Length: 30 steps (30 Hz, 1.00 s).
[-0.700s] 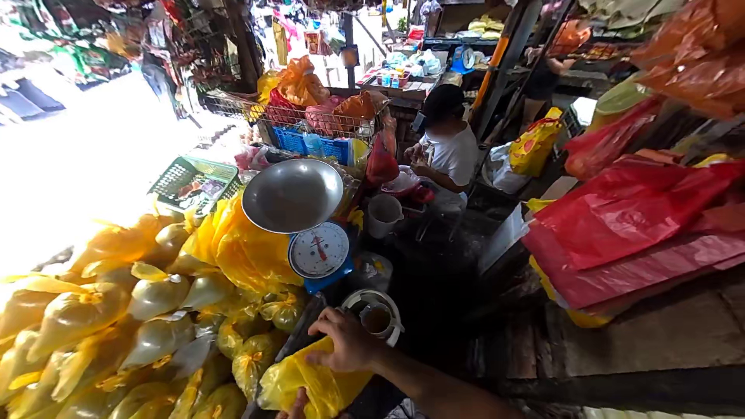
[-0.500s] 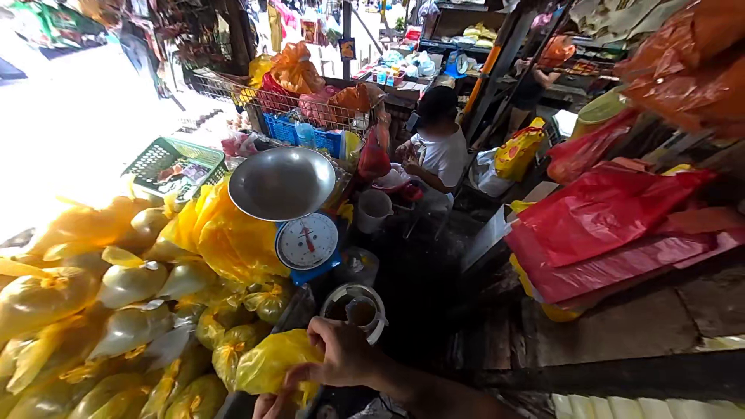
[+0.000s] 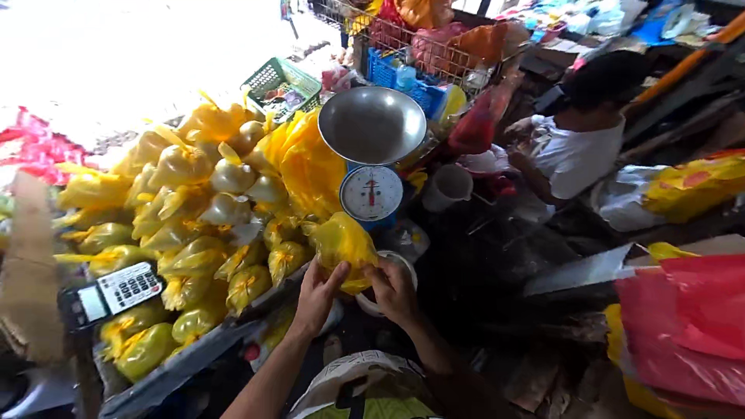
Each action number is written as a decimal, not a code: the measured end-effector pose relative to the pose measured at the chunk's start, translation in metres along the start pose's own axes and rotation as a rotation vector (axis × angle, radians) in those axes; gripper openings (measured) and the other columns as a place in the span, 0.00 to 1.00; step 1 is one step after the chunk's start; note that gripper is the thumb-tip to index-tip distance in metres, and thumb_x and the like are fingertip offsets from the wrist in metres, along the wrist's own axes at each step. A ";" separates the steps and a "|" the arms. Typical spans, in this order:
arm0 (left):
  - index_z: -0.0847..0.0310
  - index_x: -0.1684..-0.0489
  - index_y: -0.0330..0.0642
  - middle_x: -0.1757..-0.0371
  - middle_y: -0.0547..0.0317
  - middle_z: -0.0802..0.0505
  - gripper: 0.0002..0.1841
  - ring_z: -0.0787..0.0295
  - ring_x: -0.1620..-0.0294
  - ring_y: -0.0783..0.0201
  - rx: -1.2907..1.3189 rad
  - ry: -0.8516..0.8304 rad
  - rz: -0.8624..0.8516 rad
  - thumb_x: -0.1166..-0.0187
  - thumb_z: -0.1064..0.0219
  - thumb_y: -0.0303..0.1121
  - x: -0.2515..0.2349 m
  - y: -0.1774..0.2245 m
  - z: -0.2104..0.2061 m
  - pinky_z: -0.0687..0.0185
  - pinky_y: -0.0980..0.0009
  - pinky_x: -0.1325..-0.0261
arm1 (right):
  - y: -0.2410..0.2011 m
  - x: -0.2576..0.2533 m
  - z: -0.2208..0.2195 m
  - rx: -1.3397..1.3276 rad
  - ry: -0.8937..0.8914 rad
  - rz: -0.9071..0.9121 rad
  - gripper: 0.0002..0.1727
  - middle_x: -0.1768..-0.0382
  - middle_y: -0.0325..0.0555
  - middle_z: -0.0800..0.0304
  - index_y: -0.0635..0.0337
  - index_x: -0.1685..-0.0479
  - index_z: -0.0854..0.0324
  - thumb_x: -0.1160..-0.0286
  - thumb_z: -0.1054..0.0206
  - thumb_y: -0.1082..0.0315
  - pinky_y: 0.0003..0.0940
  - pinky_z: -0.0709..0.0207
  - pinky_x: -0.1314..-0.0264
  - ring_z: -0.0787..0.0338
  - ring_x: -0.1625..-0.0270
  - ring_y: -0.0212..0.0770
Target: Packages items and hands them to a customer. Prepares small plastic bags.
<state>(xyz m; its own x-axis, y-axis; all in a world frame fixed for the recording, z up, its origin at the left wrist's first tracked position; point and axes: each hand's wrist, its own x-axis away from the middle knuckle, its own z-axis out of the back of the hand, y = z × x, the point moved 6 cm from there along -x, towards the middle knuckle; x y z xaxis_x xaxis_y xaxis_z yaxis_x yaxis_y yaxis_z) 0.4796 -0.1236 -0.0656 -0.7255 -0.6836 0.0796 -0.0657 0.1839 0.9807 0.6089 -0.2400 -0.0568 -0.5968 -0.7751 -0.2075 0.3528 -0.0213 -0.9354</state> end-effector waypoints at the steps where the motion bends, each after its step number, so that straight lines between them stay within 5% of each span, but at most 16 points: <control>1: 0.27 0.27 0.37 0.45 0.48 0.07 0.33 0.04 0.51 0.51 -0.050 0.025 -0.013 0.22 0.26 0.51 -0.005 -0.001 -0.008 0.02 0.53 0.54 | 0.002 0.001 0.006 -0.017 -0.019 0.015 0.17 0.70 0.38 0.08 0.59 0.57 0.10 0.14 0.43 0.61 0.35 0.13 0.58 0.09 0.64 0.30; 4: 0.14 0.46 0.35 0.57 0.53 0.04 0.17 0.05 0.55 0.59 -0.155 0.085 -0.123 0.16 0.31 0.42 -0.025 -0.019 -0.036 0.06 0.59 0.46 | 0.015 0.003 0.040 0.041 0.030 0.014 0.17 0.68 0.38 0.08 0.58 0.57 0.10 0.17 0.42 0.58 0.37 0.13 0.57 0.09 0.62 0.30; 5: 0.13 0.49 0.36 0.58 0.54 0.04 0.13 0.05 0.55 0.60 -0.191 0.102 -0.182 0.15 0.33 0.38 -0.029 -0.027 -0.047 0.07 0.59 0.46 | 0.018 0.002 0.055 0.112 0.059 -0.002 0.21 0.61 0.39 0.07 0.58 0.49 0.11 0.19 0.39 0.50 0.40 0.11 0.52 0.08 0.57 0.32; 8: 0.12 0.50 0.37 0.57 0.57 0.04 0.10 0.05 0.53 0.63 -0.212 0.128 -0.250 0.16 0.33 0.33 -0.030 -0.050 -0.085 0.07 0.61 0.43 | 0.026 -0.010 0.090 0.351 0.064 -0.071 0.49 0.44 0.43 0.09 0.57 0.25 0.25 0.36 0.31 0.24 0.46 0.10 0.41 0.08 0.43 0.38; 10: 0.18 0.42 0.28 0.52 0.46 0.05 0.13 0.06 0.50 0.56 0.109 0.113 -0.069 0.14 0.37 0.30 -0.029 -0.071 -0.115 0.08 0.56 0.41 | 0.040 -0.019 0.103 0.402 0.136 -0.053 0.41 0.46 0.50 0.07 0.59 0.28 0.23 0.32 0.26 0.37 0.53 0.12 0.42 0.07 0.44 0.45; 12: 0.27 0.35 0.30 0.49 0.39 0.08 0.14 0.08 0.48 0.50 0.607 0.132 0.174 0.13 0.46 0.26 -0.032 -0.084 -0.143 0.12 0.49 0.41 | 0.063 -0.029 0.118 0.315 0.299 -0.009 0.22 0.54 0.51 0.07 0.60 0.40 0.18 0.35 0.26 0.66 0.52 0.11 0.49 0.06 0.51 0.47; 14: 0.22 0.42 0.37 0.51 0.42 0.08 0.13 0.08 0.50 0.50 0.920 0.092 0.237 0.17 0.48 0.31 -0.038 -0.079 -0.155 0.12 0.49 0.45 | 0.089 -0.038 0.135 -0.011 0.361 -0.118 0.18 0.51 0.50 0.09 0.61 0.41 0.18 0.31 0.36 0.77 0.46 0.11 0.47 0.09 0.49 0.43; 17: 0.11 0.57 0.42 0.57 0.50 0.06 0.14 0.07 0.54 0.58 0.861 -0.123 0.176 0.30 0.34 0.42 -0.043 -0.056 -0.156 0.11 0.56 0.47 | 0.108 -0.038 0.136 -0.875 0.323 -0.494 0.13 0.52 0.49 0.09 0.58 0.40 0.19 0.14 0.44 0.67 0.48 0.12 0.48 0.09 0.50 0.44; 20: 0.11 0.55 0.46 0.55 0.53 0.06 0.16 0.07 0.53 0.59 0.917 -0.098 0.112 0.25 0.34 0.48 -0.058 -0.038 -0.142 0.10 0.55 0.47 | 0.092 -0.040 0.139 -1.302 0.043 -0.510 0.20 0.52 0.48 0.09 0.55 0.38 0.17 0.17 0.49 0.58 0.50 0.14 0.43 0.09 0.49 0.44; 22: 0.14 0.47 0.47 0.49 0.53 0.07 0.26 0.09 0.46 0.58 0.913 -0.087 0.002 0.19 0.41 0.60 -0.069 -0.026 -0.134 0.12 0.53 0.41 | 0.085 -0.044 0.147 -1.074 -0.081 -0.380 0.22 0.46 0.48 0.09 0.54 0.31 0.18 0.18 0.46 0.59 0.47 0.14 0.41 0.09 0.46 0.42; 24: 0.17 0.36 0.51 0.44 0.54 0.07 0.32 0.10 0.44 0.59 0.588 -0.095 -0.022 0.21 0.41 0.67 -0.068 -0.029 -0.135 0.12 0.53 0.40 | 0.087 -0.045 0.155 -0.529 -0.138 -0.213 0.32 0.40 0.46 0.11 0.44 0.20 0.27 0.25 0.27 0.54 0.46 0.12 0.41 0.09 0.42 0.43; 26: 0.27 0.25 0.46 0.44 0.46 0.08 0.31 0.08 0.46 0.52 0.162 -0.100 0.060 0.27 0.23 0.44 -0.065 -0.047 -0.143 0.09 0.51 0.42 | 0.090 -0.049 0.158 0.018 -0.059 -0.087 0.43 0.46 0.47 0.12 0.46 0.18 0.32 0.38 0.16 0.54 0.47 0.10 0.46 0.09 0.48 0.44; 27: 0.34 0.21 0.45 0.41 0.47 0.09 0.37 0.07 0.44 0.53 -0.094 -0.119 0.106 0.32 0.19 0.35 -0.065 -0.059 -0.147 0.07 0.52 0.41 | 0.092 -0.050 0.160 0.223 0.030 -0.047 0.41 0.49 0.51 0.10 0.50 0.22 0.28 0.42 0.16 0.60 0.52 0.10 0.48 0.08 0.50 0.48; 30: 0.32 0.20 0.45 0.35 0.45 0.15 0.42 0.12 0.41 0.51 -0.774 0.180 -0.036 0.43 0.22 0.24 -0.078 -0.081 -0.118 0.11 0.50 0.41 | 0.104 -0.045 0.165 0.511 0.195 -0.048 0.32 0.54 0.55 0.09 0.62 0.32 0.23 0.45 0.25 0.76 0.57 0.12 0.55 0.08 0.56 0.53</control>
<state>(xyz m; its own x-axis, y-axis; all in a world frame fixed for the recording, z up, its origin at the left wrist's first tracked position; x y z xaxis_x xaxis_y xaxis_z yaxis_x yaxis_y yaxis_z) 0.6226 -0.1684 -0.1306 -0.6057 -0.7956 0.0087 0.4558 -0.3380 0.8234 0.7912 -0.3115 -0.0971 -0.7261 -0.6355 -0.2625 0.5981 -0.3954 -0.6971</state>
